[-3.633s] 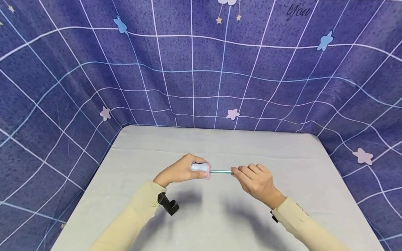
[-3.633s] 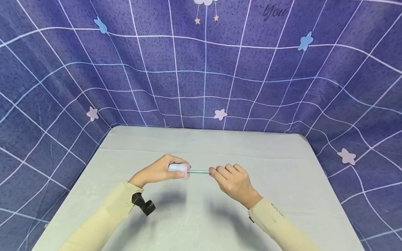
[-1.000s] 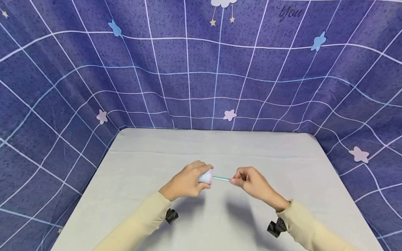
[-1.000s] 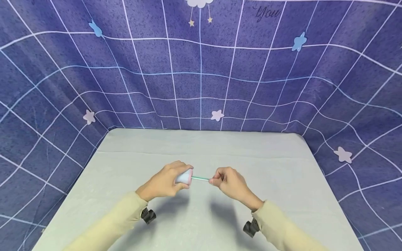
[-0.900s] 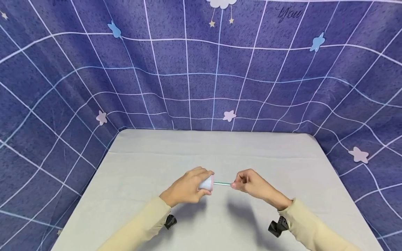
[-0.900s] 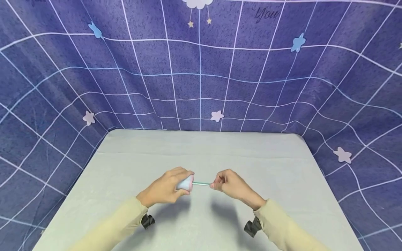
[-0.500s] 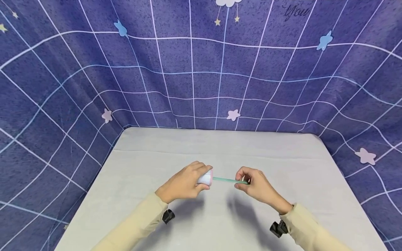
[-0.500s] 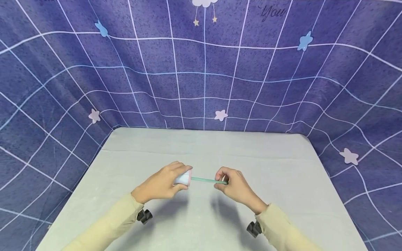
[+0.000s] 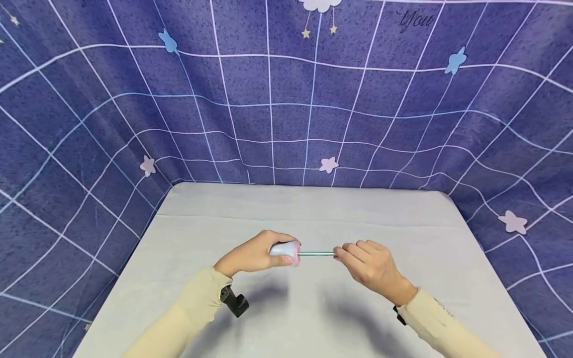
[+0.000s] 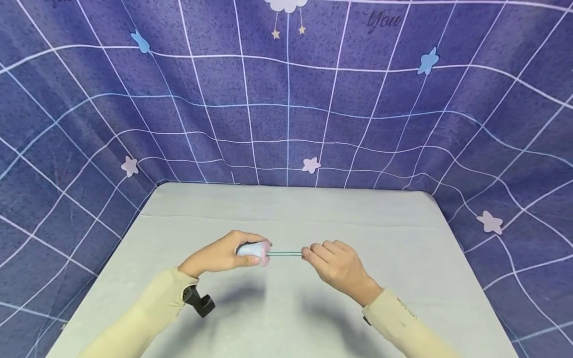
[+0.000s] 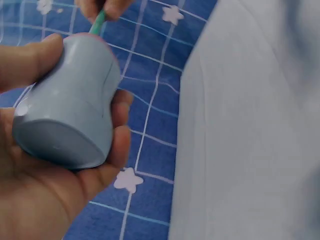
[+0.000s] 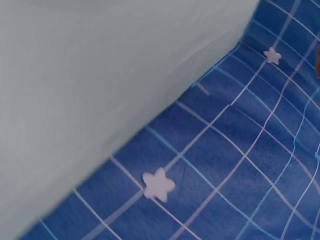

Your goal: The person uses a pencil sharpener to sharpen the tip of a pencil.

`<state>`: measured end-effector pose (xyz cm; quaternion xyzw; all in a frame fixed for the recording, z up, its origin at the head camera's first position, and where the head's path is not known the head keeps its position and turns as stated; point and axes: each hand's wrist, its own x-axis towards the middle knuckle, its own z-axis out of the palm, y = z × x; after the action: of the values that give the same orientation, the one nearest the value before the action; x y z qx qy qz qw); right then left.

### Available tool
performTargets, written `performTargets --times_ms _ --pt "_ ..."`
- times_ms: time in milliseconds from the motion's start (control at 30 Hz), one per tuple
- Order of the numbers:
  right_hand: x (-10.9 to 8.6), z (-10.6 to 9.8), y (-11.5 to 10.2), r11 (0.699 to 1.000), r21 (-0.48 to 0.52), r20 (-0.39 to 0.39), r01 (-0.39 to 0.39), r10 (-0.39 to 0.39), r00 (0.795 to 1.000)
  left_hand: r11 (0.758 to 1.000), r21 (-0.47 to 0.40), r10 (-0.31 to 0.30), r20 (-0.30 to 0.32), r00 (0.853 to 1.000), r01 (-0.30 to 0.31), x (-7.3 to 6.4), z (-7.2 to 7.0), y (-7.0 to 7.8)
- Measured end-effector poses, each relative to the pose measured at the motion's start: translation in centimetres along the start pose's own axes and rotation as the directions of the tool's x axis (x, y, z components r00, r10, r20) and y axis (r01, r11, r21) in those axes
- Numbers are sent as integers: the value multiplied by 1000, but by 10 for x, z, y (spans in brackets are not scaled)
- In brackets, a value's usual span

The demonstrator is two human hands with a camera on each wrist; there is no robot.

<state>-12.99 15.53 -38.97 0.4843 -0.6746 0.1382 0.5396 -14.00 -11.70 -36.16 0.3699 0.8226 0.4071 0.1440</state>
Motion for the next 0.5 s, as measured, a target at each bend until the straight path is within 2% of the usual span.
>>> performTargets --times_ms 100,200,300,333,367,400,433,467,500 --pt "9 0 0 991 -87 -36 99 -102 994 997 -72 25 29 999 -22 0 0 -4" --pt "11 2 -2 988 -117 -41 101 -106 993 999 -41 11 1 1000 -10 0 3 -3" --pt "6 5 -3 998 -53 9 -16 17 1000 999 51 2 -81 997 2 1 10 -2" --pt "3 5 -4 997 -9 45 -79 80 996 996 92 9 -113 994 1 1 12 -2" --pt "0 6 -4 986 48 100 -157 152 983 991 136 20 -143 990 0 1 15 -1" --pt "-2 6 -5 963 111 170 -247 226 959 982 190 45 -170 984 -12 0 18 -2" --pt "-5 5 -5 918 174 255 -356 307 917 969 245 74 -188 979 -26 0 20 -2" --pt "-6 4 -5 849 232 353 -475 381 855 951 306 108 -199 974 -43 -1 23 -3" --pt "-7 3 -4 756 280 458 -592 437 774 929 366 146 -203 968 -63 -2 25 -4"
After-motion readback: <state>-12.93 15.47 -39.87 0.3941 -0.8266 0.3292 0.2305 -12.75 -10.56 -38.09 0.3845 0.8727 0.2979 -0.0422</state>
